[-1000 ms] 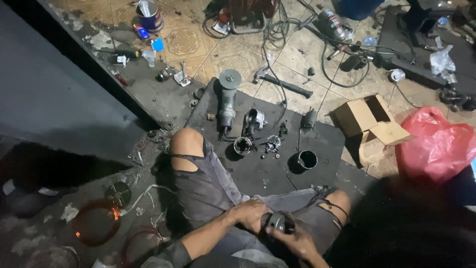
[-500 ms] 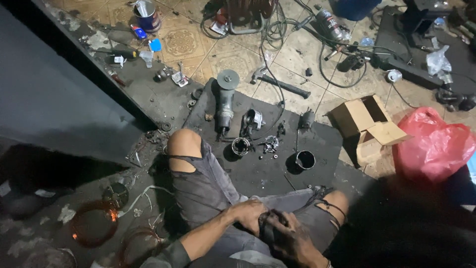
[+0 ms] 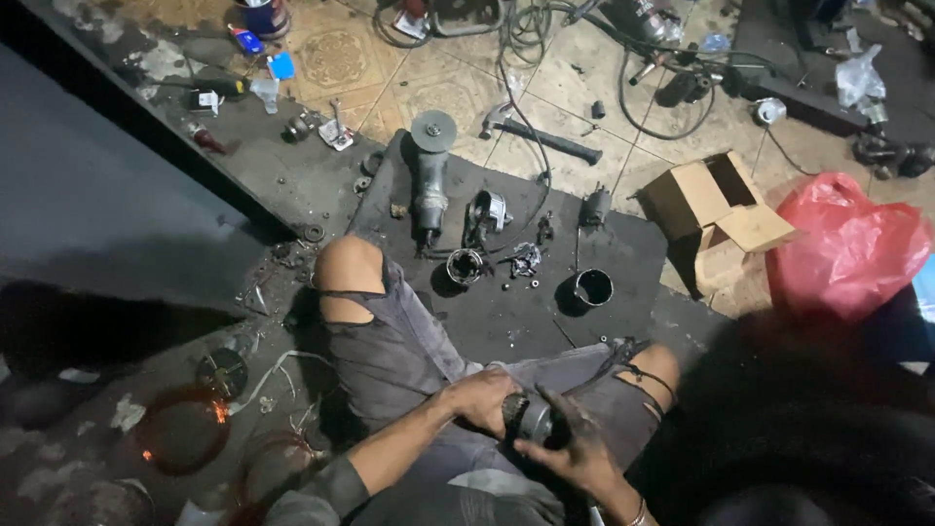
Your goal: The person sits on the floor and assembles mechanical components, including a cylindrical housing, a shaft with gears, and a circular metal plate. They use a hammer to tap parts into place and repeatedly fit and remove components to align them.
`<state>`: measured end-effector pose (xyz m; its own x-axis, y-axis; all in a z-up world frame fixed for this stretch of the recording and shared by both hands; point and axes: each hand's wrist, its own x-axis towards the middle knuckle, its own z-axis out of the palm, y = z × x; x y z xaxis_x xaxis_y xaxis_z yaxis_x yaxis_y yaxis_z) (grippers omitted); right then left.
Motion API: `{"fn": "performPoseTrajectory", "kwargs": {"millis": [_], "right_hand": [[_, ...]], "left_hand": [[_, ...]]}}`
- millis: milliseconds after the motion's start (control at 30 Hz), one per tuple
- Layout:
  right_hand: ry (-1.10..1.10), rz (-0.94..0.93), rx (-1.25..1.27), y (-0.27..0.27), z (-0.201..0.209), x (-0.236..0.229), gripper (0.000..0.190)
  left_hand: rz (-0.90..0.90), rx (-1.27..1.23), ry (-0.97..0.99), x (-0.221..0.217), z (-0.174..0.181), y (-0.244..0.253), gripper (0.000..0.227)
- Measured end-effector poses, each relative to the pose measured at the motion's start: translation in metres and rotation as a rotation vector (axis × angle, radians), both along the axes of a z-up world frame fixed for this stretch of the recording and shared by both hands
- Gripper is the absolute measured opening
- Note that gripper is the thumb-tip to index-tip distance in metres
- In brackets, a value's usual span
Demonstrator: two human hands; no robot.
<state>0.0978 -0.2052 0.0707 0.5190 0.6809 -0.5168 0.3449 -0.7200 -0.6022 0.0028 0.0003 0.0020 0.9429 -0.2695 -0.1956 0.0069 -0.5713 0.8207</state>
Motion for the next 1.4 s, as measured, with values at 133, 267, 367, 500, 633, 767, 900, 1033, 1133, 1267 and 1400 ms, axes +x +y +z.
{"fn": "performPoseTrajectory", "kwargs": {"millis": [133,267,367,500,633,767,900,1033,1133,1267,1400], "right_hand": [[0.085,0.199,-0.107,0.01,0.035,0.014,0.101],[0.163,0.389,-0.145,0.017,0.05,0.02,0.099],[0.033,0.504,0.135,0.009,0.034,0.021,0.095],[0.235,0.373,0.028,0.009,0.047,0.023,0.083],[0.226,0.284,-0.071,0.011,0.027,0.029,0.1],[0.344,-0.167,-0.281,0.043,0.062,0.006,0.072],[0.4,-0.243,-0.339,0.037,0.074,0.003,0.076],[0.019,0.494,0.053,0.009,0.016,0.009,0.084],[0.022,0.278,-0.108,0.047,0.071,-0.01,0.086],[0.408,-0.589,-0.484,0.049,0.034,-0.01,0.118],[0.265,-0.258,-0.184,0.018,0.01,-0.004,0.103]], "left_hand": [[0.011,0.02,0.018,0.001,-0.004,-0.002,0.045],[-0.014,-0.137,-0.048,-0.001,0.007,0.004,0.036],[-0.014,-0.097,-0.24,-0.002,0.01,0.004,0.047],[-0.018,-0.145,-0.269,-0.002,-0.004,0.002,0.043],[0.061,-0.164,-0.123,-0.004,-0.012,0.001,0.039],[0.137,-0.022,-0.103,-0.005,0.007,-0.002,0.029],[0.095,-0.044,-0.045,-0.004,0.009,-0.001,0.032],[0.017,-0.14,-0.175,-0.001,0.003,0.003,0.044],[0.12,-0.101,-0.086,-0.008,-0.023,-0.006,0.044],[0.203,0.1,0.096,-0.005,0.031,-0.006,0.063],[0.202,0.097,0.135,-0.007,0.012,-0.011,0.076]]}}
